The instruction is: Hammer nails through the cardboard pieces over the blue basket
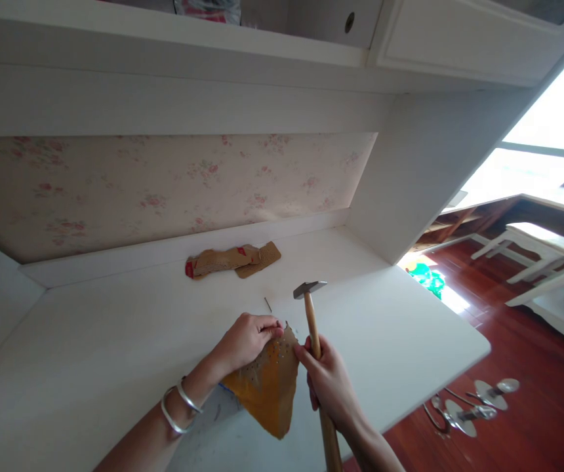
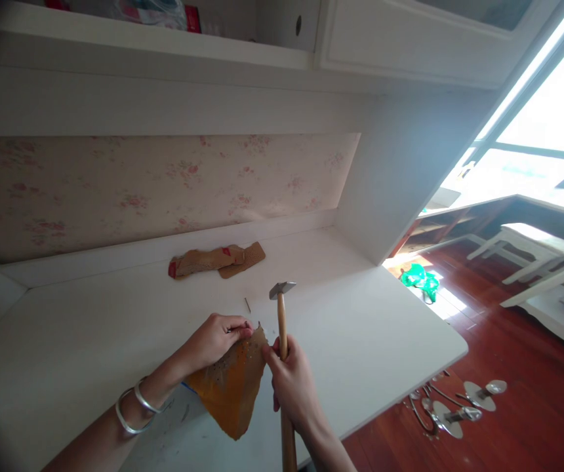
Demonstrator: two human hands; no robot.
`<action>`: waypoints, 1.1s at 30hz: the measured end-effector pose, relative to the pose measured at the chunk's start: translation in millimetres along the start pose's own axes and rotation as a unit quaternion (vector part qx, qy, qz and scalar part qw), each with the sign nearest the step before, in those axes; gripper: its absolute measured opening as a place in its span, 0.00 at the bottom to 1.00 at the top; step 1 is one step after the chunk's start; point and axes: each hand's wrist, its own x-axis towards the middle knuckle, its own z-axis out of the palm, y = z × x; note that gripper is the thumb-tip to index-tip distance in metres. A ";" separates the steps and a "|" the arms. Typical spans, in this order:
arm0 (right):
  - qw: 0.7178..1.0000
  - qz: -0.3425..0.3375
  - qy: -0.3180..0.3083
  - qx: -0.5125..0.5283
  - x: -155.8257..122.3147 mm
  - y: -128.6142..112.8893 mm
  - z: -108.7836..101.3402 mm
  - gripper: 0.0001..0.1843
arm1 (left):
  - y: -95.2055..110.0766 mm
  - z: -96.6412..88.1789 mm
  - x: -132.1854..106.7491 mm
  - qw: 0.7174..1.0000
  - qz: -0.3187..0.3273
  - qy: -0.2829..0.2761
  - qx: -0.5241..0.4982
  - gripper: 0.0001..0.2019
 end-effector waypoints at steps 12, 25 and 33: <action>1.000 -0.003 0.007 -0.022 1.2 -2.0 1.5 0.12 | -3.5 2.8 -3.4 0.998 0.030 -0.009 0.051 0.10; 0.999 -0.005 0.045 -0.017 -7.8 -3.9 -3.9 0.20 | -7.4 6.4 -6.2 0.994 0.076 0.021 0.082 0.12; 0.992 0.057 0.011 0.112 -54.5 -16.5 -11.1 0.29 | -15.1 9.0 -7.9 0.991 0.107 0.024 0.076 0.11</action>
